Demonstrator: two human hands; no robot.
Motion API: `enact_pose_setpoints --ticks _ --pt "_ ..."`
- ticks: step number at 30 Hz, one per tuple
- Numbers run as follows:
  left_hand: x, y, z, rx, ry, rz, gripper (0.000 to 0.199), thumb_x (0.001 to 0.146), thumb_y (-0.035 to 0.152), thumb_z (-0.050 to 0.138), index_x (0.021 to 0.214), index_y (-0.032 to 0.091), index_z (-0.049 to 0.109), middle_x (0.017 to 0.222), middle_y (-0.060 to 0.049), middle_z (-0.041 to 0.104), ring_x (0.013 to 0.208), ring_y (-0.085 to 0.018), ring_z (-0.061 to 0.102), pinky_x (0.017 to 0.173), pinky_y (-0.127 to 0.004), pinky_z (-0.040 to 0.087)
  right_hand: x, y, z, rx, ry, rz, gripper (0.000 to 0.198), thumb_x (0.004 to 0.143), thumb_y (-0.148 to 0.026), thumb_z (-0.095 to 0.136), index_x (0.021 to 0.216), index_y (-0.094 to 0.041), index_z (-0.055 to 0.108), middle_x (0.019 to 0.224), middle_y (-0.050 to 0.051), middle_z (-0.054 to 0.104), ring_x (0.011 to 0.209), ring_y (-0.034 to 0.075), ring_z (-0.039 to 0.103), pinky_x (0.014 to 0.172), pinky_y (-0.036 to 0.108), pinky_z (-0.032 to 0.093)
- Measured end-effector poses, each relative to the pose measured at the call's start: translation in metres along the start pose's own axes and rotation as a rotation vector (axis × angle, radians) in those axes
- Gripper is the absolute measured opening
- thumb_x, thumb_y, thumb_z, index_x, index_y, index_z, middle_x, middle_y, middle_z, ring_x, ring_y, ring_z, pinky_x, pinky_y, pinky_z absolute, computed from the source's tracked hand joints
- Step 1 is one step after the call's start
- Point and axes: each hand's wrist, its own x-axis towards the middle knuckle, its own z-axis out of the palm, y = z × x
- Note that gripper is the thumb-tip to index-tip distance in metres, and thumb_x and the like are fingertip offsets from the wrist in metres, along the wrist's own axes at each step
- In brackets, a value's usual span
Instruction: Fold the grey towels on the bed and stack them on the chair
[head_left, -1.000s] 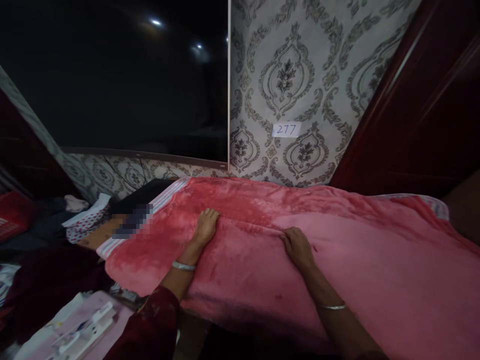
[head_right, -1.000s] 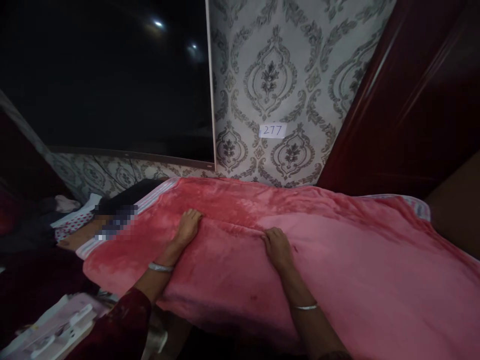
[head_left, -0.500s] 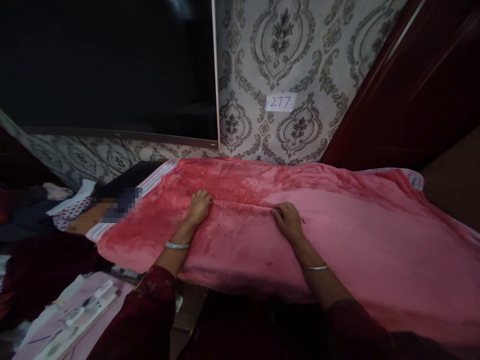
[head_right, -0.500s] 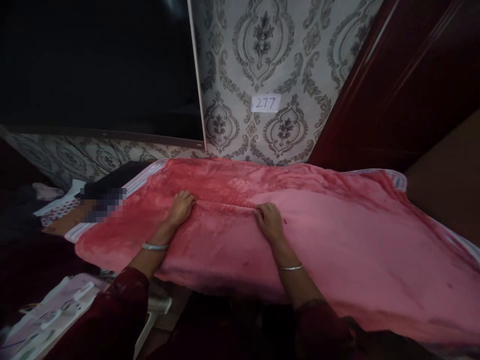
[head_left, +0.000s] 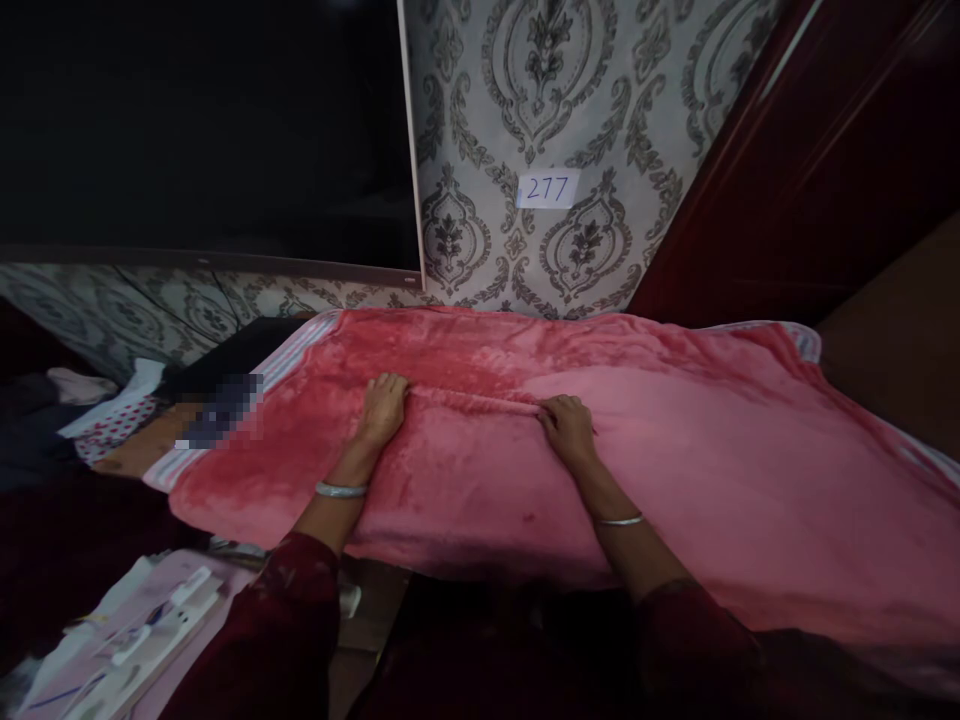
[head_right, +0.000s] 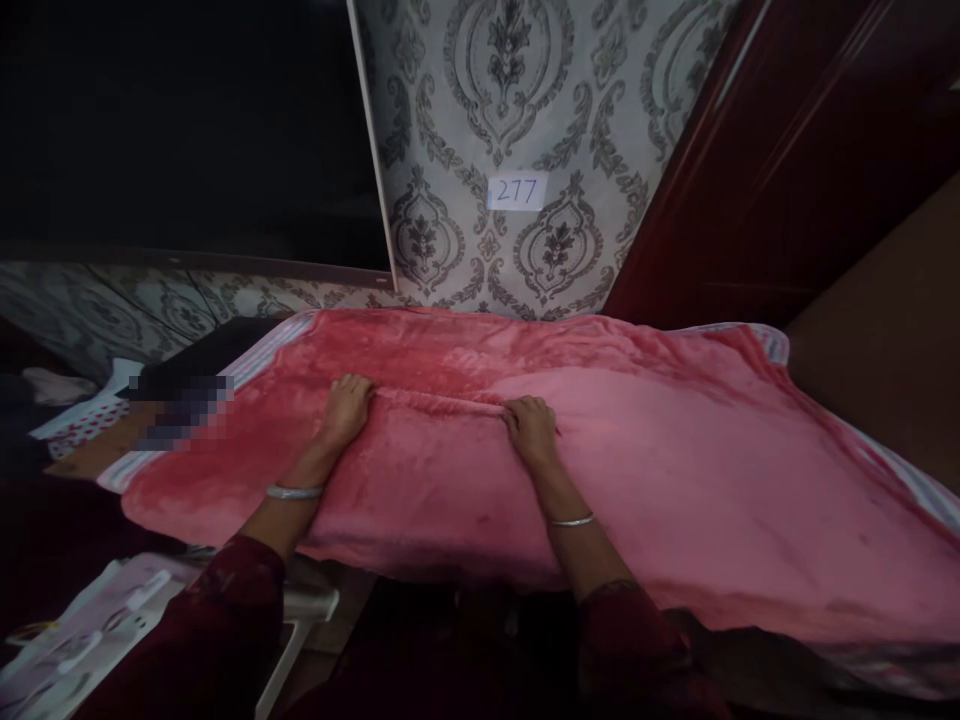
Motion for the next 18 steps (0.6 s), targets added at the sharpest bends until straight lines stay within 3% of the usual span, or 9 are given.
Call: enact_pose_setpoints --ticks 7,12,18 --pt "0.001 -0.002 0.004 0.045 -0.074 0.012 0.027 0.095 0.020 0.046 0.103 0.019 0.071 0.106 -0.016 0.064 0.109 -0.034 0.054 0.088 -0.047 0.041 0.002 -0.004 0.000 -0.037 0.055 0.027 0.018 0.095 -0.019 0.051 0.094 -0.019 0.069 0.098 0.012 0.066 0.096 0.028 0.051 0.081 0.038 0.038" --pt "0.001 0.000 0.005 0.012 -0.026 -0.023 0.030 0.096 0.017 0.041 0.104 0.016 0.070 0.111 -0.017 0.065 0.110 -0.033 0.055 0.091 -0.046 0.042 0.001 -0.003 -0.002 -0.018 0.007 0.033 0.025 0.090 -0.017 0.053 0.108 -0.018 0.070 0.108 0.014 0.066 0.102 0.030 0.050 0.082 0.039 0.038" --pt "-0.003 0.007 0.008 0.072 -0.024 -0.030 0.035 0.102 0.022 0.034 0.110 0.016 0.068 0.110 -0.013 0.069 0.109 -0.028 0.057 0.095 -0.042 0.042 -0.002 0.010 0.000 -0.032 0.003 0.018 0.026 0.090 -0.022 0.048 0.095 -0.016 0.072 0.097 0.015 0.068 0.094 0.030 0.052 0.082 0.041 0.038"
